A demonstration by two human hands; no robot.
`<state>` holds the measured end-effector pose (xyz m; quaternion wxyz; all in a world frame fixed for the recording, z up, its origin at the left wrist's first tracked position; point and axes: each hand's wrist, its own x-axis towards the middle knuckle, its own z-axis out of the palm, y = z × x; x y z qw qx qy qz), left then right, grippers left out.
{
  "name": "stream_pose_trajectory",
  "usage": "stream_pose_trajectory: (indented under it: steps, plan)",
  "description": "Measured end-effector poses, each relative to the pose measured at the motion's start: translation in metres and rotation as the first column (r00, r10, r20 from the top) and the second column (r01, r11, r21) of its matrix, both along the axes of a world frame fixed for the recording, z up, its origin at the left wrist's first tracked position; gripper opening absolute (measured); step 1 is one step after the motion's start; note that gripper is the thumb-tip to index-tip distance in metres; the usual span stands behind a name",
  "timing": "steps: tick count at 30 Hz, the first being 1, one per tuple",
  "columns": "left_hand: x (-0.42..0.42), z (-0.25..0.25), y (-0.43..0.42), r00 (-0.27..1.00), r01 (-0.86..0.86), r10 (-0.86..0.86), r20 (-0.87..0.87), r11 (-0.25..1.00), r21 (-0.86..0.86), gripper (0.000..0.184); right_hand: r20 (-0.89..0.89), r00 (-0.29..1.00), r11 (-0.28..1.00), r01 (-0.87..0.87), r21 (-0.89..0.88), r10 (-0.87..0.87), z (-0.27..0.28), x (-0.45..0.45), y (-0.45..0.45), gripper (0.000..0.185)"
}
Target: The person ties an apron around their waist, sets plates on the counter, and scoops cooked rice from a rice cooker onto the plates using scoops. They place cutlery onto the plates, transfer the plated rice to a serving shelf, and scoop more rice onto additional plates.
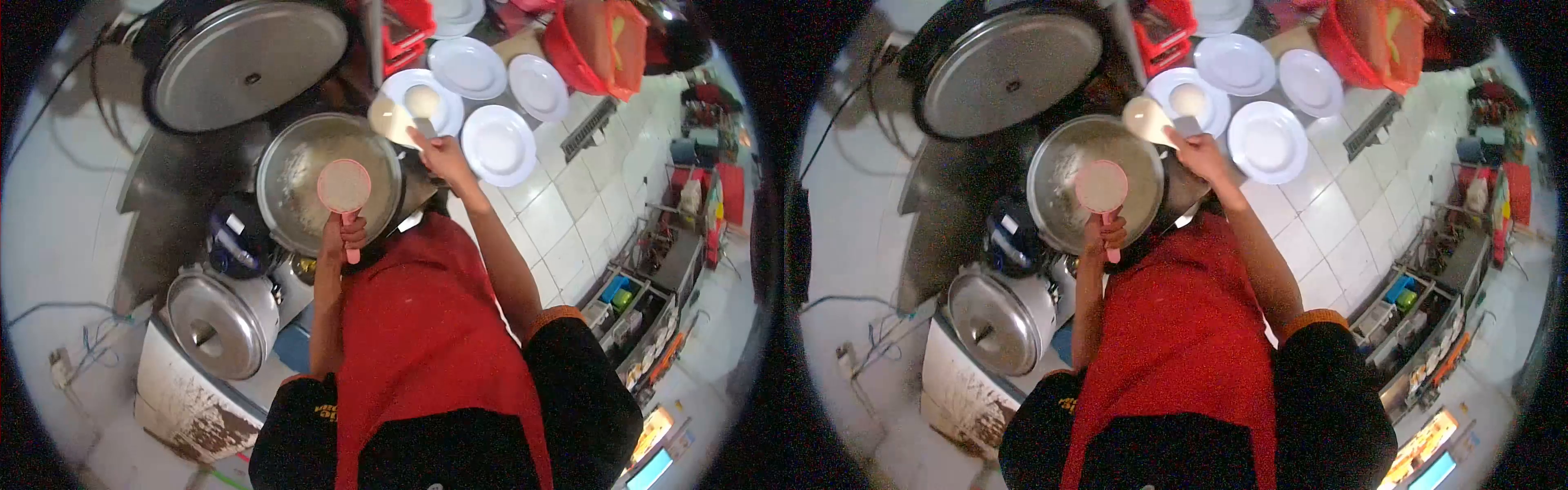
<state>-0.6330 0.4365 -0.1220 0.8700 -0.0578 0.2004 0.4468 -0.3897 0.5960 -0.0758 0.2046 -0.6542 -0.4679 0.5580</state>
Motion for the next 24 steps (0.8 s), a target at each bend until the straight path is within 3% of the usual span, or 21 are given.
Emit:
stream_pose_trajectory:
  steps: [2,4,6,7,9,11,12,13,14,16,17,19,22,24]
  plan:
    - [0.026,0.002,0.022,0.995,0.076,-0.077,0.060,0.997,0.019,0.043,-0.055,0.979,0.980,0.198,0.025,-0.197,0.000,0.057,-0.005,0.060]
    - [0.057,0.017,0.048,0.968,0.188,-0.197,-0.154,0.980,-0.073,0.042,0.051,0.905,0.906,0.418,0.067,-0.422,-0.012,0.113,-0.007,0.056]
    - [0.095,0.004,0.073,0.852,0.285,-0.236,-0.467,0.958,0.036,0.040,0.116,0.824,0.832,0.545,0.108,-0.555,-0.022,0.161,-0.017,0.052]
    - [0.114,-0.003,0.091,0.814,0.376,-0.262,-0.518,0.917,0.129,0.039,0.083,0.775,0.777,0.614,0.140,-0.627,-0.020,0.175,-0.024,0.051]
    - [0.153,-0.011,0.120,0.720,0.423,-0.253,-0.646,0.898,0.120,0.042,0.068,0.684,0.682,0.705,0.196,-0.727,-0.025,0.205,-0.036,0.050]
    - [0.197,-0.012,0.148,0.643,0.469,-0.255,-0.723,0.877,0.107,0.047,0.142,0.663,0.677,0.705,0.213,-0.735,-0.039,0.228,-0.046,0.050]
    - [0.222,-0.013,0.161,0.347,0.523,0.070,-0.935,0.813,0.255,0.047,0.213,0.654,0.688,0.689,0.227,-0.725,-0.049,0.237,-0.051,0.050]
    - [0.240,-0.014,0.170,0.022,0.622,0.430,-0.903,0.701,0.349,0.048,0.226,0.605,0.641,0.671,0.372,-0.764,-0.082,0.247,-0.054,0.049]
    - [0.254,-0.013,0.176,0.027,0.637,0.423,-0.906,0.691,0.342,0.048,0.241,0.573,0.607,0.623,0.494,-0.783,-0.103,0.250,-0.056,0.045]
    - [0.275,-0.012,0.183,-0.313,0.858,0.572,-0.758,0.512,0.032,0.049,0.181,0.608,0.584,0.571,0.577,-0.773,-0.127,0.246,-0.055,0.041]
    - [0.283,-0.015,0.183,-0.320,0.851,0.487,-0.813,0.525,-0.021,0.047,0.130,0.646,0.612,0.611,0.502,-0.752,-0.130,0.242,-0.053,0.040]
    - [0.290,-0.019,0.183,-0.306,0.859,0.512,-0.802,0.512,-0.001,0.051,0.034,0.688,0.658,0.678,0.327,-0.725,-0.138,0.234,-0.048,0.032]
    - [0.274,-0.030,0.181,-0.270,0.821,0.542,-0.795,0.561,0.104,0.051,-0.113,0.689,0.599,0.688,0.410,-0.716,-0.137,0.218,-0.040,0.027]
    - [0.245,-0.033,0.178,-0.028,0.627,0.482,-0.876,0.691,0.360,0.046,-0.175,0.682,0.583,0.709,0.396,-0.710,-0.136,0.213,-0.037,0.023]
